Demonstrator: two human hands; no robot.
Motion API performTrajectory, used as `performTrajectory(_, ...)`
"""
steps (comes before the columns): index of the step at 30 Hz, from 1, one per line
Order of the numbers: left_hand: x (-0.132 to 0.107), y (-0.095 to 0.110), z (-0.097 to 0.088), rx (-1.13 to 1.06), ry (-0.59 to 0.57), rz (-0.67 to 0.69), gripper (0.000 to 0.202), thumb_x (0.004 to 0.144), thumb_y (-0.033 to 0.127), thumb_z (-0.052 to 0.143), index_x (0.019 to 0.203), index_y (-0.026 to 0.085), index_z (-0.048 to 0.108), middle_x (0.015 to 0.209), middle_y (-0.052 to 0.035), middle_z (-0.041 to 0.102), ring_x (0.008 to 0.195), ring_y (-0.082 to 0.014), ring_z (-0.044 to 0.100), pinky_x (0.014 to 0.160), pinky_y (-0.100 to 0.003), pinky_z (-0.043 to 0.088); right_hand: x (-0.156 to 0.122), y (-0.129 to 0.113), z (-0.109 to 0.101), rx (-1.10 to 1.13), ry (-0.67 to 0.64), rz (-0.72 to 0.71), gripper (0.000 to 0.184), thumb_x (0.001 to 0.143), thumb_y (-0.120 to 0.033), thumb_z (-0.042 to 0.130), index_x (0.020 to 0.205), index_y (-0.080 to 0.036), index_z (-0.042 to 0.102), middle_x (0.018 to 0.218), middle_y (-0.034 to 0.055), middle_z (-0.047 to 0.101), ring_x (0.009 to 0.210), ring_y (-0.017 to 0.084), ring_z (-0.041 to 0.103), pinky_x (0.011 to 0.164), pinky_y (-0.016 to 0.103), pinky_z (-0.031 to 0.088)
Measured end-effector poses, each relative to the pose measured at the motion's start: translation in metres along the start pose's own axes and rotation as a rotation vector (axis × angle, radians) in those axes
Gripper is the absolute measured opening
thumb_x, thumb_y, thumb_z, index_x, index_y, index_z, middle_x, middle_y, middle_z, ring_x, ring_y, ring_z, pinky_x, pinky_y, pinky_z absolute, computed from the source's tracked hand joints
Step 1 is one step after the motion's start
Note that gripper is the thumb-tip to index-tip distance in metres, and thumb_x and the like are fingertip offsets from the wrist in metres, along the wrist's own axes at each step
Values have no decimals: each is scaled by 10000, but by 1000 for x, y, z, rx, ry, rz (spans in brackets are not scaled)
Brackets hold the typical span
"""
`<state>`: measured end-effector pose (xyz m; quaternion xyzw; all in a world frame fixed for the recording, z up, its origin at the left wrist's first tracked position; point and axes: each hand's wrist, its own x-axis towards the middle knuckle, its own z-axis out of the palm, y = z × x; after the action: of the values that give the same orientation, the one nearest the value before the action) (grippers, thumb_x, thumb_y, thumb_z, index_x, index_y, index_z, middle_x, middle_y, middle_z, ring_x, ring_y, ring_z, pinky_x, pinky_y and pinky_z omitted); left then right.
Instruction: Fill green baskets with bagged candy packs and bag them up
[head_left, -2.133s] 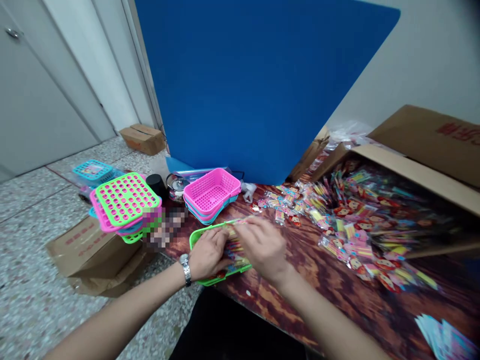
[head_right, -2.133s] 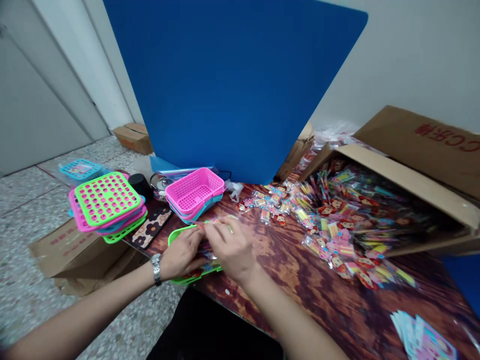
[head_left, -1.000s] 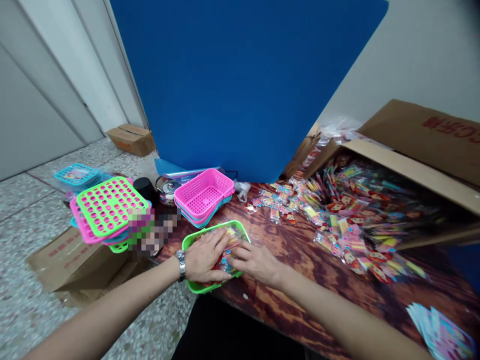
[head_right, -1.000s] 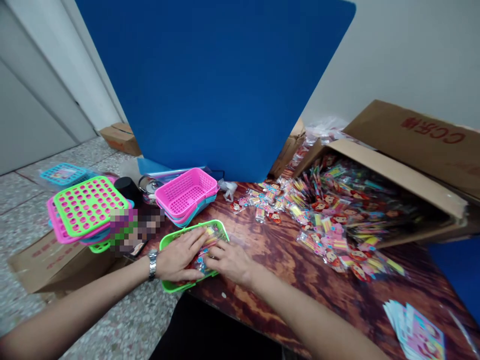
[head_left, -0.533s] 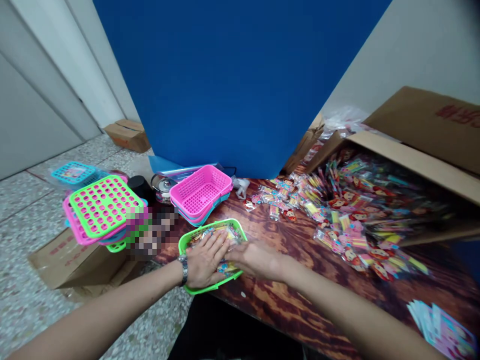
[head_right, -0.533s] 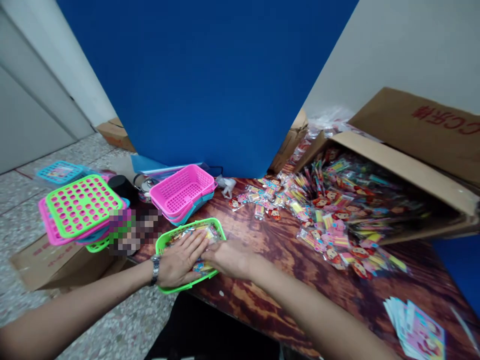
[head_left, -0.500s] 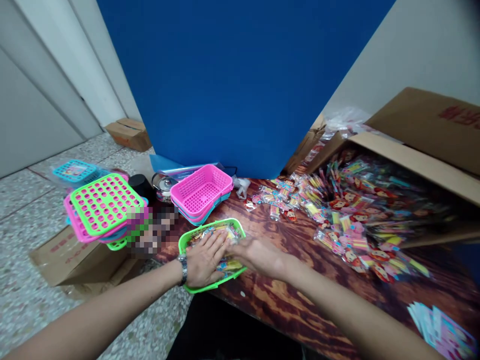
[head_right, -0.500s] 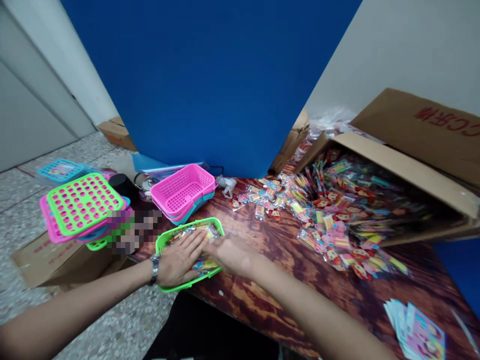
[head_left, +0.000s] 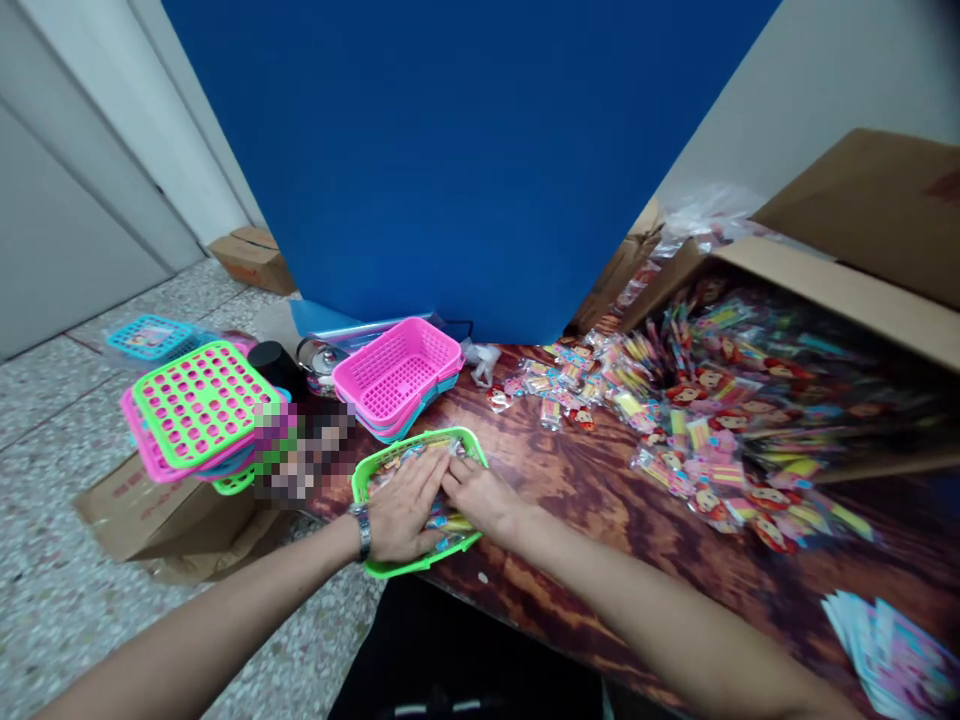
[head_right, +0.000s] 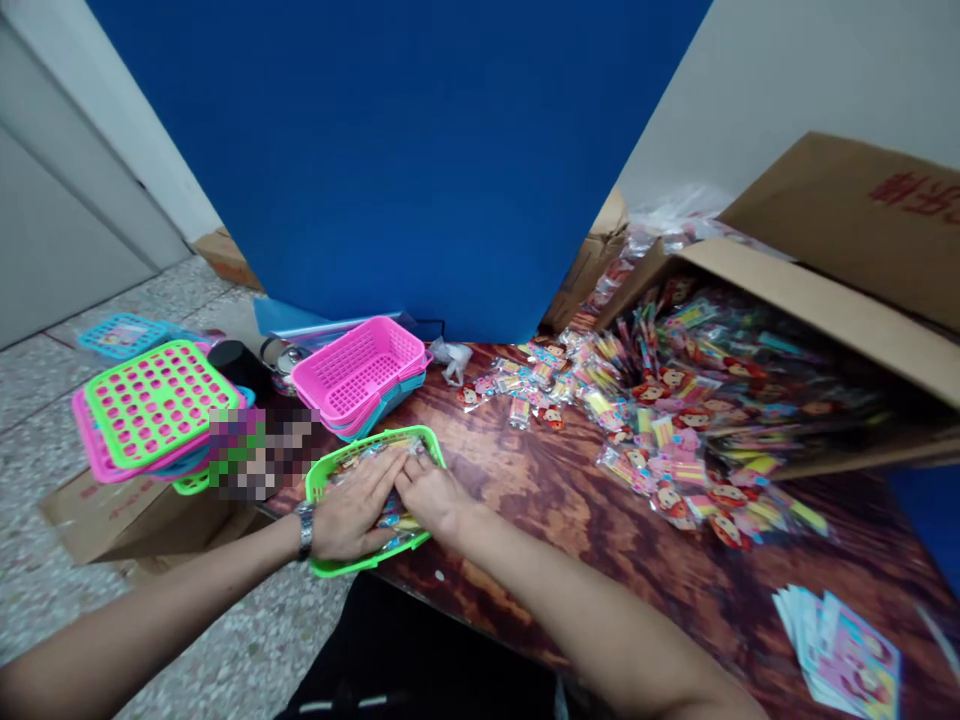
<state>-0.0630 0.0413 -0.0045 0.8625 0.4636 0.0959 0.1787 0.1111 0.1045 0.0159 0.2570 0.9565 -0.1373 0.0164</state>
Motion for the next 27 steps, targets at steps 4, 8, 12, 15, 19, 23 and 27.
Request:
performTrajectory(4,0,8,0,177,38,32,754,889,479,403,1451,136,35,1500,-173,136,1365,-333,160,1075,-500,225,-17,28,-20,406,74,-145,294,869,-306,532,1123,-168,586,1095,83,629,1012,175,585,893,287,455)
performTrajectory(8,-3,10,-2,313,133,48,685,897,472,407,1449,172,133,1482,-149,225,1340,-319,252,1046,-464,306,-46,105,-27,438,379,236,352,928,-334,388,1223,-200,523,1154,80,609,1046,179,570,907,323,439)
performTrajectory(12,-8,9,1,385,181,52,689,874,486,451,1439,189,192,1469,-151,261,1288,-317,357,994,-426,390,-46,192,-22,91,314,729,556,836,-459,519,1344,-256,416,1419,136,346,1290,339,310,992,537,302)
performTrajectory(15,-10,12,4,405,220,-3,666,867,476,464,1432,218,222,1466,-137,274,1278,-313,375,983,-422,405,-26,225,-16,43,177,892,657,822,-586,455,1401,-317,299,1503,123,142,1341,410,123,959,655,220)
performTrajectory(19,-9,17,-2,430,230,-16,719,843,497,492,1437,208,207,1460,-111,298,1312,-322,311,1003,-432,384,-20,214,6,36,76,855,626,855,-607,344,1417,-356,228,1518,98,90,1354,395,79,962,685,135)
performTrajectory(23,-8,20,-17,432,231,46,750,846,469,502,1446,175,163,1442,-109,338,1302,-304,335,1019,-421,366,-67,173,37,1,66,604,639,829,-641,369,1404,-406,220,1522,82,83,1352,389,95,967,695,80)
performTrajectory(27,-8,24,-30,376,186,66,731,847,429,505,1447,198,158,1452,-99,322,1296,-301,347,1020,-419,362,-121,146,46,36,-7,441,731,790,-650,447,1419,-381,191,1518,106,96,1342,398,130,976,676,142)
